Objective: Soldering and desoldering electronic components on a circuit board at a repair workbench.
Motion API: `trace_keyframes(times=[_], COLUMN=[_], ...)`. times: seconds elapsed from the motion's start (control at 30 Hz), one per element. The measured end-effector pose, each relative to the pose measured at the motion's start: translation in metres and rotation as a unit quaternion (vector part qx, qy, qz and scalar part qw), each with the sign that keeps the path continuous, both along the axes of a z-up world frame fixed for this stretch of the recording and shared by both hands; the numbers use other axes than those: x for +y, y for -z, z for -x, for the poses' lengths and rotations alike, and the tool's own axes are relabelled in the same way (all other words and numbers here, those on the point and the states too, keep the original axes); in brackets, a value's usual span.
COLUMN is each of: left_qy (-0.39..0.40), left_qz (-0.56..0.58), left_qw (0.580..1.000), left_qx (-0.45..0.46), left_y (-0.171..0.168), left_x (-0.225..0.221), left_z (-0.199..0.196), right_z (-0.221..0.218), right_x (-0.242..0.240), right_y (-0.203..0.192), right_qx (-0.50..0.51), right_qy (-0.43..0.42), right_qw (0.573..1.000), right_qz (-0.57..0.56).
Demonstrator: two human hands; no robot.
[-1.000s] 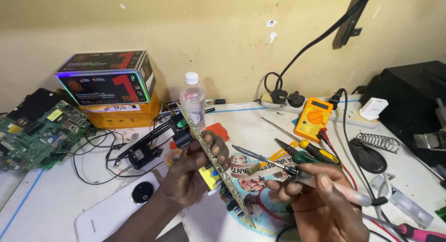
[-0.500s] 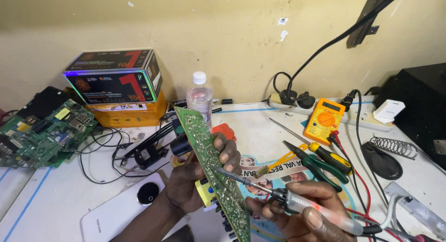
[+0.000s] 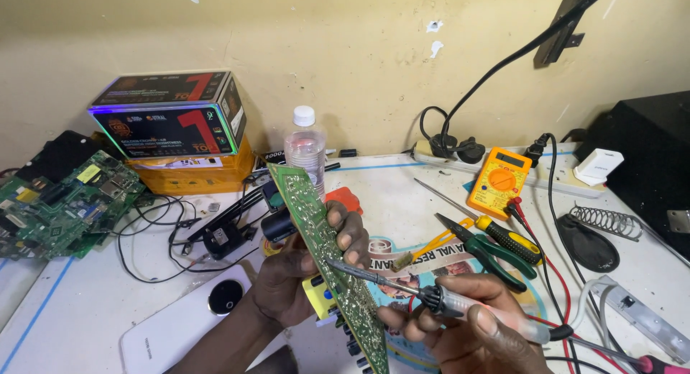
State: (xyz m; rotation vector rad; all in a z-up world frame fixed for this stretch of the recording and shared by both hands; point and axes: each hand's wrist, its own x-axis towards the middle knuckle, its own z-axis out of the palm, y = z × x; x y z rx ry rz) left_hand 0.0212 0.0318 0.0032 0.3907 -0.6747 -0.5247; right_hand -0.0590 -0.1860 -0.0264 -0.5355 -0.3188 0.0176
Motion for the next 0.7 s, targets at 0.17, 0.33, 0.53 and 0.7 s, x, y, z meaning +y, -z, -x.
trace_keyframes(times=[0.17,0.33,0.53,0.7], left_qy=[-0.006,-0.009,-0.022,-0.022], left_qz=[-0.001,-0.001,-0.01,-0.015], left_qw=[1.0,1.0,1.0,1.0], left_qx=[-0.004,-0.009,-0.008,-0.01], left_y=[0.001,0.002,0.003,0.008], left_x=[0.0,0.0,0.001,0.001], left_z=[0.0,-0.002,-0.002,-0.003], right_z=[0.008,0.013,0.016,0.014], right_x=[-0.013,-0.019,-0.015,-0.02], right_y=[0.009,0.013,0.006,0.007], right_qx=[0.11,0.198,0.161,0.201], right_qy=[0.006,0.061,0.088,0.089], right_qw=[0.993,0.974,0.978,0.971], right_qz=[0.037,0.092,0.1,0.098])
